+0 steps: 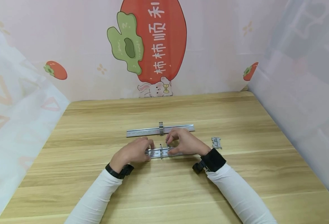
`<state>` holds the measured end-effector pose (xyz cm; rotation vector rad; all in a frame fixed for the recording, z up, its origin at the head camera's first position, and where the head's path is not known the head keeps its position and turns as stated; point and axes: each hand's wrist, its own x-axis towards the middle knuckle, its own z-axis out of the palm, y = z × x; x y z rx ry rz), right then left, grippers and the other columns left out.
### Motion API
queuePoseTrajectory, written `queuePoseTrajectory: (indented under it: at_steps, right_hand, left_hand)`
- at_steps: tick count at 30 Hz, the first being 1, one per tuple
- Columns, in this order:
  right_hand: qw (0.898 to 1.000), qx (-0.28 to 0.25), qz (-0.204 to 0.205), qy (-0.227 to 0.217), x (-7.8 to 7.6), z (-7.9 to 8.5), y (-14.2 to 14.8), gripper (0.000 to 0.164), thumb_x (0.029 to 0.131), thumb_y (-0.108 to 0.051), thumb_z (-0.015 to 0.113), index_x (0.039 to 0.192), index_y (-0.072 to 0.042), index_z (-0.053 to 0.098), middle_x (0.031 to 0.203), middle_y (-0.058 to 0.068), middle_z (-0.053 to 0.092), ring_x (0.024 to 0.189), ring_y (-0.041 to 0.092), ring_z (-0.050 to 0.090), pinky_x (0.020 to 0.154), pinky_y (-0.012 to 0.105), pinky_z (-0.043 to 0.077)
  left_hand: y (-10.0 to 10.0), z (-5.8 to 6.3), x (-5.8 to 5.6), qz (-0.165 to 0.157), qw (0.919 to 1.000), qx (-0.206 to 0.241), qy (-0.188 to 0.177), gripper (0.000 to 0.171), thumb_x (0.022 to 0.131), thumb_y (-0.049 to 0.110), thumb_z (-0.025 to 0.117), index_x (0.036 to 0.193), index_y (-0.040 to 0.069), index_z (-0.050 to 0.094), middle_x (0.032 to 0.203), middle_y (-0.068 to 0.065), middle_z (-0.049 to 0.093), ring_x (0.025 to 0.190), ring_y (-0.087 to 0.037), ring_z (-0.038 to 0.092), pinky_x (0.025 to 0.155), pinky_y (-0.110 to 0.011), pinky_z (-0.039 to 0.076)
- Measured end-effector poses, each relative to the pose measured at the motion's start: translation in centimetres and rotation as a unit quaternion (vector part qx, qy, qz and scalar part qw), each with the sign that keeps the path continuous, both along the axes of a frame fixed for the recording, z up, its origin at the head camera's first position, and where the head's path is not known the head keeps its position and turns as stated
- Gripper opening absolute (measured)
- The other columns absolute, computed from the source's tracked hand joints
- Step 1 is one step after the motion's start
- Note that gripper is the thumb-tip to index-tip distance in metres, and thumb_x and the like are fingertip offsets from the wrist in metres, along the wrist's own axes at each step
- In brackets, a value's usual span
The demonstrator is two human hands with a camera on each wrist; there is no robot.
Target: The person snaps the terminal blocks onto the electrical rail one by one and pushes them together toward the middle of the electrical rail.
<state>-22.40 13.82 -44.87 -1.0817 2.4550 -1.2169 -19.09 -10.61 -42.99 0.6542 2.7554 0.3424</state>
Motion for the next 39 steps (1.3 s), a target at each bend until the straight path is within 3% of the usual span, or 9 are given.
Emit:
queuePoseTrajectory:
  at_steps: [19, 39]
  right_hand:
    - [1.0, -0.008, 0.002, -0.02, -0.14, -0.51, -0.16, 0.023, 0.075, -0.01, 0.091, 0.09, -0.009, 0.074, 0.111, 0.004, 0.068, 0.107, 0.022, 0.061, 0.096, 0.046, 0.05]
    - [0.999, 0.044, -0.008, 0.019, 0.43, 0.1, -0.74, 0.024, 0.072, -0.012, 0.093, 0.088, -0.012, 0.075, 0.107, -0.003, 0.068, 0.103, 0.017, 0.06, 0.094, 0.041, 0.047]
  left_hand:
    - [0.09, -0.1, -0.04, 0.004, 1.0, -0.003, 0.006, 0.035, 0.082, 0.014, 0.085, 0.113, 0.01, 0.069, 0.101, -0.003, 0.06, 0.091, -0.02, 0.055, 0.076, -0.039, 0.05]
    - [0.16, -0.16, 0.02, 0.006, 0.9999, 0.002, 0.01, 0.035, 0.08, 0.013, 0.086, 0.11, 0.011, 0.069, 0.097, -0.002, 0.059, 0.086, -0.018, 0.054, 0.072, -0.037, 0.049]
